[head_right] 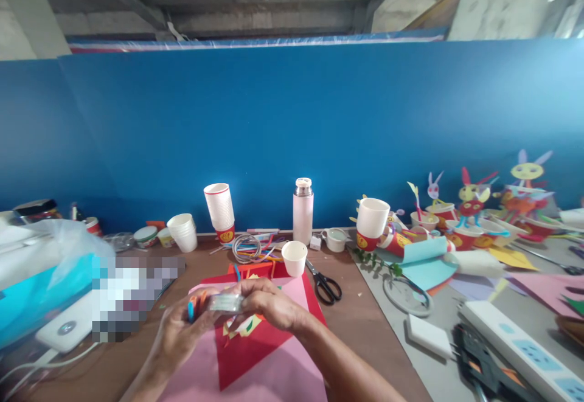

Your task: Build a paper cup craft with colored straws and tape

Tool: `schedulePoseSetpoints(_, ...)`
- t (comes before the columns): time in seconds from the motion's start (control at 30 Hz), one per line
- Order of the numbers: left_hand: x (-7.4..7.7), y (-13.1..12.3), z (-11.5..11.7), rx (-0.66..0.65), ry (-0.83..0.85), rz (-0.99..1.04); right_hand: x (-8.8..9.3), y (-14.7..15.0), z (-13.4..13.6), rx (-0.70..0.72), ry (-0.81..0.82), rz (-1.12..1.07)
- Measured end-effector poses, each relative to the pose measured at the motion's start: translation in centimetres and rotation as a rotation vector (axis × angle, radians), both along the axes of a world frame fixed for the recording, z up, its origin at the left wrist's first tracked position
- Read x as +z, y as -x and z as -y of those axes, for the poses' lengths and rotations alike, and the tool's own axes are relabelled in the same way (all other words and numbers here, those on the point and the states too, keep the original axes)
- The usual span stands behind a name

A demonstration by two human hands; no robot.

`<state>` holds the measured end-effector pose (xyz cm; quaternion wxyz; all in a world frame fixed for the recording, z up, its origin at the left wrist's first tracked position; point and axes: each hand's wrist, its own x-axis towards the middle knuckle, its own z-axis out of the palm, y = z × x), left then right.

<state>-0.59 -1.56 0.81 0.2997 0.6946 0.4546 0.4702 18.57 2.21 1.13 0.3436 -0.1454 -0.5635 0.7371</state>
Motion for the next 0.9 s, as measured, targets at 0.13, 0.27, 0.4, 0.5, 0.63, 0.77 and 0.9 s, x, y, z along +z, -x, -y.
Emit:
schedulePoseSetpoints(0.13, 0.3, -0.2, 0.2, -0.016, 0.002, -0.001, 0.3, 0.2, 0.2, -0.041, 0.013, 0.002)
schedulePoseSetpoints(0.27, 0.5, -0.4, 0.3, -0.014, -0.005, -0.004, 0.4, 0.5, 0.4, -0.078, 0.027, -0.001)
schedulePoseSetpoints(0.4, 0.5, -0.4, 0.2, -0.018, 0.03, 0.018, 0.1, 0.5, 0.2, -0.029, 0.067, -0.042)
schedulePoseSetpoints(0.5, 0.8, -0.4, 0.3, 0.005, 0.023, -0.008, 0.3, 0.2, -0.1, -0.024, 0.07, -0.017)
schedulePoseSetpoints(0.63, 1.5, -0.7, 0.6, 0.065, -0.019, -0.073, 1.5, -0.4, 0.1, -0.076, -0.052, 0.113)
schedulePoseSetpoints(0.77, 1.7, -1.0, 0.6, 0.071, -0.036, -0.14, 2.3, -0.4, 0.8, -0.159, -0.165, 0.226)
schedulePoseSetpoints(0.9, 1.6, -1.2, 0.5, 0.037, -0.033, -0.136, 2.1, 0.2, 1.1, -0.195, -0.154, 0.27)
